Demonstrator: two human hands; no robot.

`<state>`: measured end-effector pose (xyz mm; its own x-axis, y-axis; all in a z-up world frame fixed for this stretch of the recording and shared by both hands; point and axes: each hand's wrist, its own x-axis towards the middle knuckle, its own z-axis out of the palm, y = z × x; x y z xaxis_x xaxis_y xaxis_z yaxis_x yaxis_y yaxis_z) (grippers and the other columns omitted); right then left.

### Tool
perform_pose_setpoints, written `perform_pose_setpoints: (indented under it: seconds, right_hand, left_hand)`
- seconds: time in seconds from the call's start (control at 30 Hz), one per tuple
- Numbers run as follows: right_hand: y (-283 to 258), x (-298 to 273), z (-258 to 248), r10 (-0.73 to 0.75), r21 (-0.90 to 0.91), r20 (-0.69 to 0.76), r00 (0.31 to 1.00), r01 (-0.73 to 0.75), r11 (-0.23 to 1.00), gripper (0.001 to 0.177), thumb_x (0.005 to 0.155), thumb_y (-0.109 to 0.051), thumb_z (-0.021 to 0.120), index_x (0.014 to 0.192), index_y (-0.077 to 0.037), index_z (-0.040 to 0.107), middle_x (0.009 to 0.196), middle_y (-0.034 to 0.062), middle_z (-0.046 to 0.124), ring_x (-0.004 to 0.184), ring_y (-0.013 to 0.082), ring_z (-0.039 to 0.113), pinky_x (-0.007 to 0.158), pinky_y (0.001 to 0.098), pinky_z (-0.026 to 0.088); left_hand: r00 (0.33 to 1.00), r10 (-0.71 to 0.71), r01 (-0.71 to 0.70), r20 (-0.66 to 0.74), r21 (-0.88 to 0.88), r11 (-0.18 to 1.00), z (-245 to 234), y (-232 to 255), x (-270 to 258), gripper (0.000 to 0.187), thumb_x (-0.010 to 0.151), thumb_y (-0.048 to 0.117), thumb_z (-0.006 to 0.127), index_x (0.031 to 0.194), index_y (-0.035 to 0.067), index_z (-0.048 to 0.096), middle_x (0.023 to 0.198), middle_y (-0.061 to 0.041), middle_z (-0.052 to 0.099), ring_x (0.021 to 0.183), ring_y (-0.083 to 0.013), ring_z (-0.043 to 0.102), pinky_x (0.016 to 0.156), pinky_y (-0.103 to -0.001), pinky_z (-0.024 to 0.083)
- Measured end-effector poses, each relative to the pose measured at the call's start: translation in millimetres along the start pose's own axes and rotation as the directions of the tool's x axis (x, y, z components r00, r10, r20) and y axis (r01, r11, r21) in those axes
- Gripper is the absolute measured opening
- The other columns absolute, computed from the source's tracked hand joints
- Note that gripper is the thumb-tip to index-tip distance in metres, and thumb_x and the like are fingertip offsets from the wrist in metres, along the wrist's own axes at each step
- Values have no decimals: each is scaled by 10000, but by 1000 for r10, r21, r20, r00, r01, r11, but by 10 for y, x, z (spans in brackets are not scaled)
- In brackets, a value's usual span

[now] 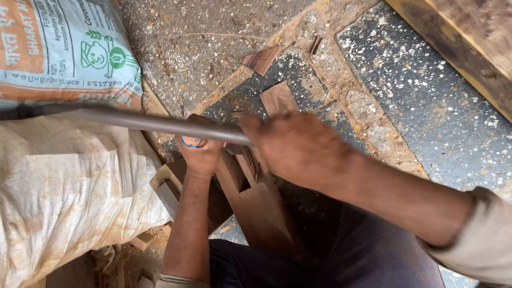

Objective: Chiseling and carving a joint or cavity in a piece of wood using a chisel and a hammer.

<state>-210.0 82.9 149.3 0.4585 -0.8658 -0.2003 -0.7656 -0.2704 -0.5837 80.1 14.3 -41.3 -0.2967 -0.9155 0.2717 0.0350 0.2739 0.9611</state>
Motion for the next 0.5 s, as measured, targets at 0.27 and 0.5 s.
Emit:
perform_pose_setpoints:
  seconds: [0.27, 0.5]
  right_hand:
    - [-219, -6, -218, -111, 208, -216, 970, 157, 966, 123, 1102, -131, 447, 1029, -64, 520, 543, 36, 459, 355, 144, 486, 293, 317, 407]
    - [-86, 101, -32, -241, 156, -566, 789, 389, 908, 84, 1025, -92, 517, 991, -22, 484, 618, 34, 500, 416, 129, 502, 325, 309, 419]
  left_hand:
    - [994, 21, -30, -108, -88, 996, 265, 278, 99, 533, 696, 389, 930, 1057, 154, 615, 980, 13, 680, 891, -111, 685, 774, -299, 610]
    - [996, 74, -75, -40, -27, 997, -193, -390, -106, 359, 910, 240, 837, 1173, 99, 637, 1026, 13, 665, 903, -76, 630, 751, -260, 553]
